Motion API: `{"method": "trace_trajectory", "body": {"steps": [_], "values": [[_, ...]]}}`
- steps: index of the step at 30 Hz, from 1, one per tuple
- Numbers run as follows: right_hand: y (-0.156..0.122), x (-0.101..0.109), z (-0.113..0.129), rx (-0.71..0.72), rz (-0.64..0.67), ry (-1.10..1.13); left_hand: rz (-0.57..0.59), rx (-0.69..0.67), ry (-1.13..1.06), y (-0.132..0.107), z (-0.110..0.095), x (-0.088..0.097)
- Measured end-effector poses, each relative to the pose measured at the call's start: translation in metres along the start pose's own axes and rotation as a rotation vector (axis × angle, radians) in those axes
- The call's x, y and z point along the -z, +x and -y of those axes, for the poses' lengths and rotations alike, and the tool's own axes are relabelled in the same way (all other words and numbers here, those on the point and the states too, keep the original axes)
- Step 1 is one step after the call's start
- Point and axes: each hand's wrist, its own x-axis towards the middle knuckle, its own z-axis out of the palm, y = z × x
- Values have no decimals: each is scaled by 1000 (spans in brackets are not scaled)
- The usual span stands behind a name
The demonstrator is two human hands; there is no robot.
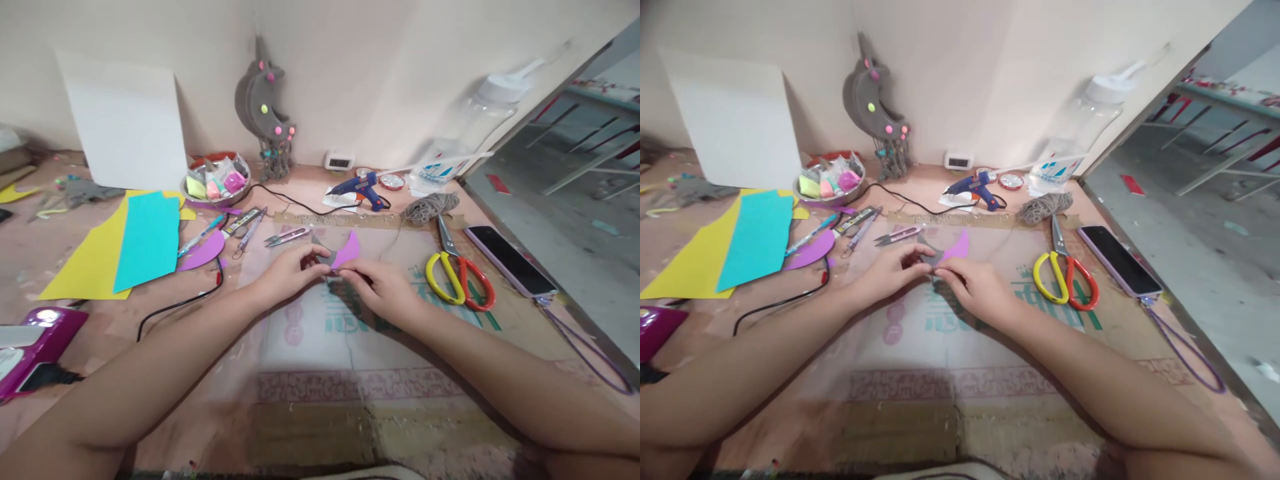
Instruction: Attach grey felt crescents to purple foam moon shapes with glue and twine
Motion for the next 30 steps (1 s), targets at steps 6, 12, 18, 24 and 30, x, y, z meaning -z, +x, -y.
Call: {"method": "trace_trajectory", "body": {"steps": [6,12,18,24,30], "values": [[2,6,-3,-47,-64,45,8,-20,-26,-2,1,-3],[12,36,-10,-71,-5,-8,-19,-12,9,-3,-1,-2],[18,71,-50,-197,-45,-72,-5,12,41,-5,-6,-2],[16,68,-54,16,-158,-307,1,23,69,-5,-9,-2],[10,27,-21,16,134,43,0,12,40,-4,-1,-2]]}}
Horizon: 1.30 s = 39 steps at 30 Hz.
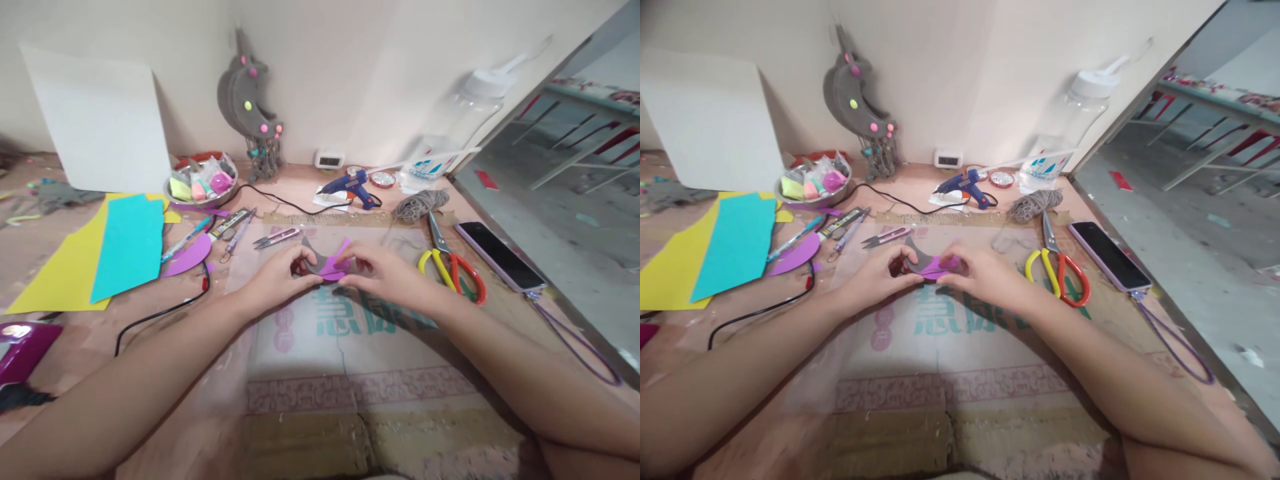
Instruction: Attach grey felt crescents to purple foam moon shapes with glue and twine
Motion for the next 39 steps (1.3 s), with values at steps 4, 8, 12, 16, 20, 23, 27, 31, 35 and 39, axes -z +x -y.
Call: {"method": "trace_trajectory", "body": {"steps": [4,8,12,16,20,23,27,31,35,39], "values": [[1,-20,3,-1,-29,120,10,-36,33,-1,3,0],[0,-23,5,-179,-8,356,37,-52,74,-1,1,1],[1,-21,5,-316,-20,565,38,-62,80,-2,-1,1],[4,-22,-3,-276,-100,437,52,-78,111,-3,-3,2],[5,-21,-11,-315,-54,326,69,-103,165,-4,-4,2],[4,-21,-14,-290,-31,291,80,-123,200,-3,-4,3],[5,-20,-17,-252,23,241,82,-167,210,-3,-3,3],[6,-20,-18,-266,32,150,112,-187,200,-4,-3,3],[6,-21,-19,-278,-7,133,100,-196,182,-4,-3,3],[5,-22,-16,-283,-21,159,78,-190,171,-4,-5,4]]}}
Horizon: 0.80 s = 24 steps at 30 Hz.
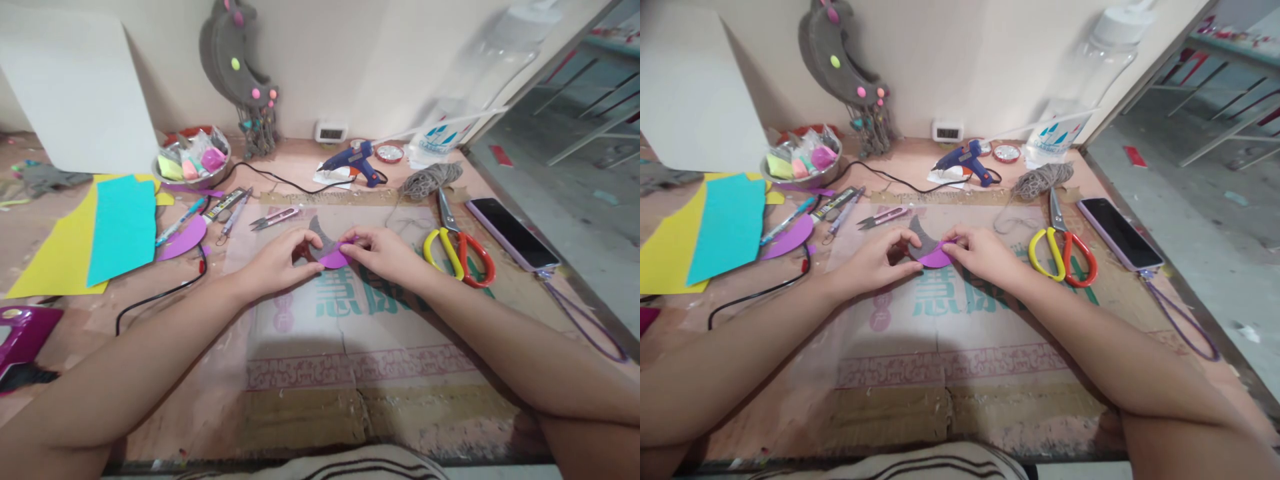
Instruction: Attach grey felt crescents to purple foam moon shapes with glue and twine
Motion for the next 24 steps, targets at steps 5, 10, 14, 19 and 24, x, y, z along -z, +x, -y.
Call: {"method": "trace_trajectory", "body": {"steps": [5,10,14,19,24], "values": [[-2,4,5,-3,34,46,43,50,-40,0,-1,2],[-1,7,6,-39,42,34,23,83,-50,-1,1,1],[-1,4,4,-17,29,0,27,112,-105,0,-1,2],[-4,0,8,-16,42,-11,-87,156,-250,3,4,-1],[-4,-1,11,-12,57,0,-113,199,-257,5,13,-2]]}}
